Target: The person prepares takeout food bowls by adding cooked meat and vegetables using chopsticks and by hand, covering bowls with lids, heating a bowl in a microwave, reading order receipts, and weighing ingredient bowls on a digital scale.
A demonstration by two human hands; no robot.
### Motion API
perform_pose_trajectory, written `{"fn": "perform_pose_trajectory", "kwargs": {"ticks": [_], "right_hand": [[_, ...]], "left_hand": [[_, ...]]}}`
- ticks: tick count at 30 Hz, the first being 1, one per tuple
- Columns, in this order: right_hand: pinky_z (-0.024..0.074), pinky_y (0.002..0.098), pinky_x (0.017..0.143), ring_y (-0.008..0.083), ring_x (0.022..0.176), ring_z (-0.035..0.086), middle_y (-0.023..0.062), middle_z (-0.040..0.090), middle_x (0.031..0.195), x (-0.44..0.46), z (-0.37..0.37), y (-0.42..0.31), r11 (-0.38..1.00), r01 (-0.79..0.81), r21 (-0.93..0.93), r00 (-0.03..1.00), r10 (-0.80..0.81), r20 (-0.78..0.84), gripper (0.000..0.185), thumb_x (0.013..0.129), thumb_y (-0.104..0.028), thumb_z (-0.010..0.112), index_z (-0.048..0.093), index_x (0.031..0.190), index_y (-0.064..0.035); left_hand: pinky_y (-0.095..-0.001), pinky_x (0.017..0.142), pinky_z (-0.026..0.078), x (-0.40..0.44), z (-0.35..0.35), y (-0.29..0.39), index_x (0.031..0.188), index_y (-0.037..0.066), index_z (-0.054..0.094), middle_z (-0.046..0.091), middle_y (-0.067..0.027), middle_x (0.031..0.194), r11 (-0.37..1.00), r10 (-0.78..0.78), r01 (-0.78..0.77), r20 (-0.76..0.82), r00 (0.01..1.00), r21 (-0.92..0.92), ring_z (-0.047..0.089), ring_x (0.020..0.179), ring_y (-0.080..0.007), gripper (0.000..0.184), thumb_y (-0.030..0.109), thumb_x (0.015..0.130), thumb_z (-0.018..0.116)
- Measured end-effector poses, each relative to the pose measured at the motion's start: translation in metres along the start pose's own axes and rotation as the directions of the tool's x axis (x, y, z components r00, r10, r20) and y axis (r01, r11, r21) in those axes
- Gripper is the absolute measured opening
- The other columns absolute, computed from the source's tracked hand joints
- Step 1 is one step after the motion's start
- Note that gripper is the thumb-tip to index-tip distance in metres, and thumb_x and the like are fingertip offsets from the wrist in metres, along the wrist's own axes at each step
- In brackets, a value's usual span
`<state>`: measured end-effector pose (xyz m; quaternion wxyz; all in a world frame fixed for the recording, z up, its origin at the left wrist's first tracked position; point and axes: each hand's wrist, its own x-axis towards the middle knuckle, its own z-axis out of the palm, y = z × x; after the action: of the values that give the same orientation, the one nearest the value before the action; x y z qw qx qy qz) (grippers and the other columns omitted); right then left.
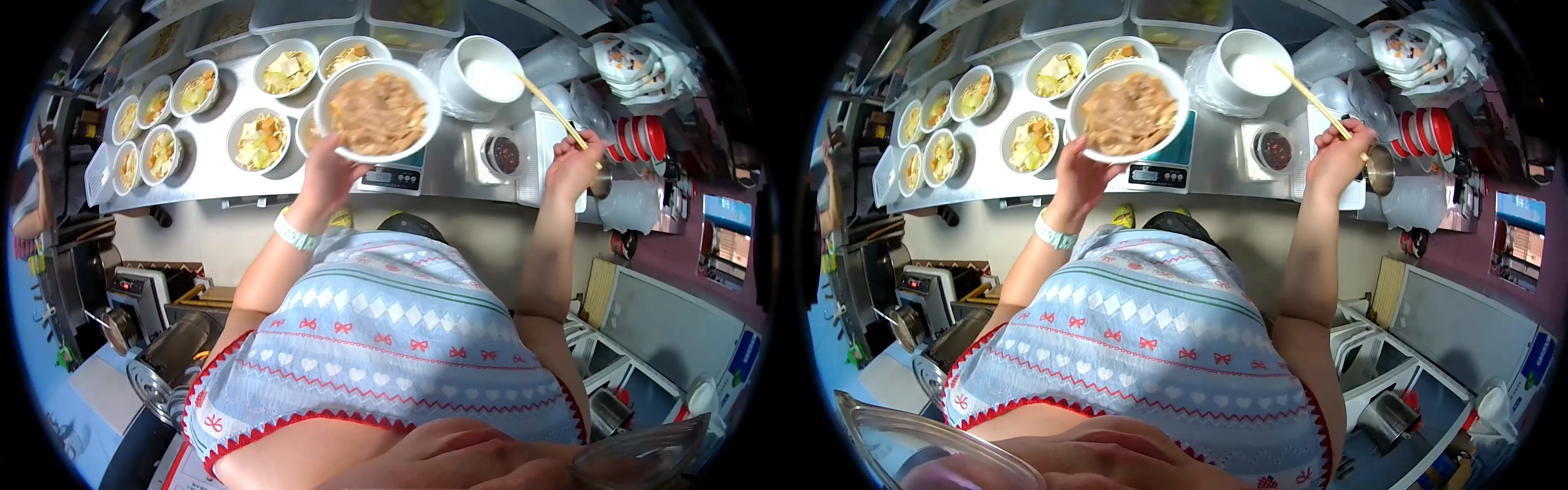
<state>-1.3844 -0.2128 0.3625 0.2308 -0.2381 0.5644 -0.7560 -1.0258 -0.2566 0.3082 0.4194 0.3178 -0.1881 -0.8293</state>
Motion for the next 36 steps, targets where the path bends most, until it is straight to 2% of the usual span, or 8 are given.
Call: {"fn": "perform_pose_trajectory", "kwargs": {"ticks": [8,11,22,23,26,28,32,36], "right_hand": [[0.0489,0.0254,0.069,0.0137,0.074,0.06,0.006,0.059,0.079,0.1,0.002,0.03,0.84,0.498,-0.214,0.852,-0.427,0.303,0.01,0.09,-0.01,0.056,0.057,0.093,-0.0006],[0.0482,0.0325,0.072,0.0251,0.082,0.061,0.0108,0.061,0.085,0.137,0.044,0.011,0.372,0.826,-0.423,0.551,-0.689,0.471,0.005,0.081,-0.006,0.063,0.061,0.083,-0.0024],[0.0469,0.0446,0.078,0.0378,0.086,0.06,0.0231,0.063,0.09,0.243,0.115,0.09,0.191,0.834,-0.517,0.551,-0.267,0.791,0.022,0.081,-0.015,0.052,0.065,0.095,-0.0022],[0.0473,0.0442,0.077,0.0386,0.086,0.06,0.0244,0.063,0.09,0.254,0.114,0.1,-0.062,0.89,-0.452,0.423,-0.255,0.869,0.025,0.081,-0.011,0.05,0.065,0.099,-0.0026],[0.0428,0.0384,0.094,0.0346,0.108,0.056,0.021,0.058,0.116,0.237,0.116,0.094,0.037,0.83,-0.557,0.556,-0.149,0.818,0.043,0.075,0.001,0.048,0.057,0.118,-0.0002],[0.037,0.0366,0.101,0.0342,0.115,0.052,0.0227,0.054,0.123,0.194,0.099,0.079,0.105,0.937,-0.334,0.349,-0.368,0.862,0.049,0.075,0.004,0.043,0.049,0.124,0.0042],[0.0458,0.0373,0.088,0.0316,0.095,0.059,0.0197,0.06,0.106,0.04,0.055,0.059,0.368,0.913,-0.179,0.378,-0.596,0.709,0.025,0.085,-0.004,0.048,0.058,0.107,0.0051],[0.0438,0.0255,0.078,0.0162,0.087,0.053,0.008,0.056,0.102,-0.094,0.057,0.104,0.742,0.667,-0.066,0.295,-0.182,0.938,0.023,0.094,-0.009,0.046,0.051,0.114,0.0005]], "left_hand": [[-0.0453,0.106,0.03,-0.05,-0.046,-0.019,0.138,0.006,0.033,0.041,-0.0105,0.139,0.993,0.108,-0.11,-0.048,0.993,-0.04,0.039,0.128,-0.0276,0.063,0.037,0.085,0.048],[-0.0453,0.103,0.034,-0.064,-0.048,-0.031,0.137,0.006,0.034,0.044,-0.0112,0.137,0.989,0.145,-0.146,-0.098,0.985,-0.004,0.042,0.126,-0.0283,0.062,0.038,0.086,0.046],[-0.0429,0.103,0.034,-0.094,-0.037,-0.084,0.132,0.003,0.041,0.048,-0.0104,0.133,0.924,0.323,-0.369,-0.313,0.893,-0.099,0.046,0.121,-0.0265,0.056,0.034,0.086,0.049],[-0.0418,0.102,0.035,-0.1,-0.052,-0.091,0.131,0.002,0.042,0.049,-0.0102,0.132,0.91,0.355,-0.386,-0.201,0.913,-0.148,0.048,0.12,-0.0255,0.054,0.032,0.087,0.05],[-0.0404,0.097,0.04,-0.122,-0.042,-0.095,0.126,0.001,0.045,0.055,-0.0116,0.121,0.856,0.472,-0.515,-0.329,0.818,-0.052,0.052,0.113,-0.0232,0.052,0.033,0.085,0.051],[-0.0411,0.1,0.04,-0.145,-0.048,-0.099,0.133,0.002,0.036,0.05,-0.0148,0.128,0.775,0.583,-0.627,-0.294,0.758,-0.08,0.05,0.117,-0.0254,0.058,0.026,0.084,0.053],[-0.0387,0.101,0.039,-0.228,-0.086,-0.139,0.135,0.004,0.033,0.047,-0.0119,0.13,0.693,0.575,-0.704,-0.469,0.67,-0.157,0.049,0.118,-0.0229,0.062,0.02,0.081,0.057],[-0.0373,0.102,0.038,-0.254,-0.116,-0.201,0.136,0.006,0.033,0.047,-0.0103,0.131,0.6,0.553,-0.782,-0.619,0.558,-0.169,0.047,0.12,-0.0231,0.065,0.017,0.078,0.059]]}}
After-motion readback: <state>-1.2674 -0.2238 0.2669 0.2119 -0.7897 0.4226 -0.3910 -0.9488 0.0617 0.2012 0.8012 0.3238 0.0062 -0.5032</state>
